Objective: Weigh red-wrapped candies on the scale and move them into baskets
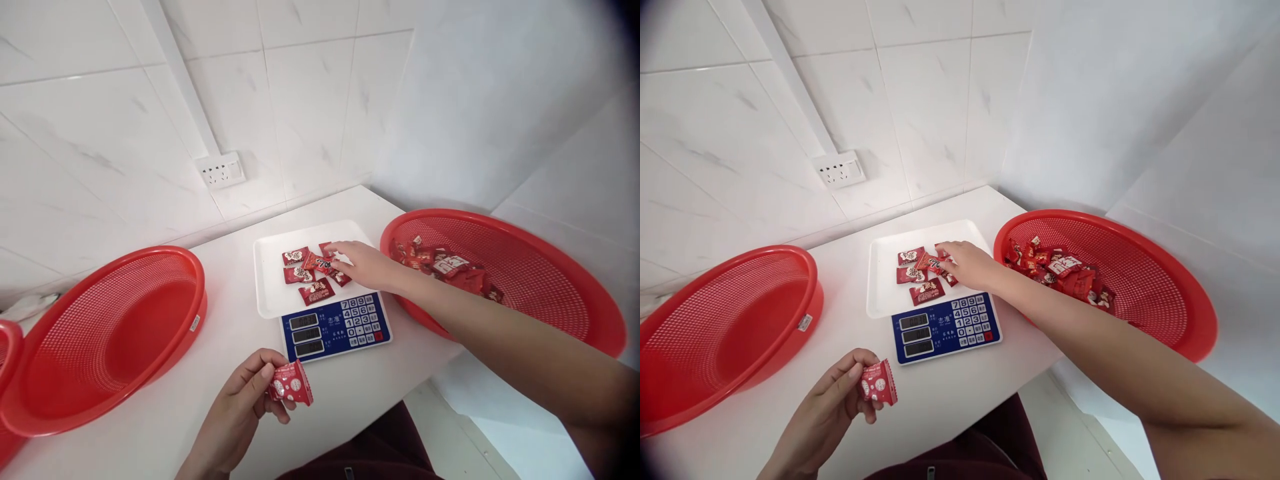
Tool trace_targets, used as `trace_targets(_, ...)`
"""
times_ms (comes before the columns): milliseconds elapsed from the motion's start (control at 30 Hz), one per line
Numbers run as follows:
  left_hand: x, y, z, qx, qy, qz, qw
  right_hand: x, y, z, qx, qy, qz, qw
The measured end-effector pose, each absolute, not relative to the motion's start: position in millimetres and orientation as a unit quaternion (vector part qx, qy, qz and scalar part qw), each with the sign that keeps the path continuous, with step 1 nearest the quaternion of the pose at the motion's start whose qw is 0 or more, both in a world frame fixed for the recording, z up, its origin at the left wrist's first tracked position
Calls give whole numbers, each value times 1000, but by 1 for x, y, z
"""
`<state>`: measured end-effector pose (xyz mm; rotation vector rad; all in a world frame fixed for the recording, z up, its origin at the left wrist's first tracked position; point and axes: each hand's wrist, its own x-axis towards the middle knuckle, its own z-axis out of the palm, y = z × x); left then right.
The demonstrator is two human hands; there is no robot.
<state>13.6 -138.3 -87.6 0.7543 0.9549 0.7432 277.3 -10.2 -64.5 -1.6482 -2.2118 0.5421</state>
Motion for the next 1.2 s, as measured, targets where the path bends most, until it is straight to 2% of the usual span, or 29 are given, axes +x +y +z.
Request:
trace_targets(167, 4, -143, -92, 384, 435, 317, 750, 287, -65, -60, -552, -787, 208, 181)
trace_targets(367, 21, -154, -100, 475, 421, 213, 742, 286, -144, -76, -512, -720, 435, 170)
trace_targets(533, 44, -167, -115, 496, 403, 186, 746, 271, -174, -94, -432, -702, 540, 174)
trace_targets(900, 64, -179, -118, 549, 423, 150, 706, 271, -189, -112, -490, -727, 468, 111)
trace_targets(1200, 72, -172, -123, 583, 439, 175, 661, 269, -187, -112, -505, -726, 444, 140)
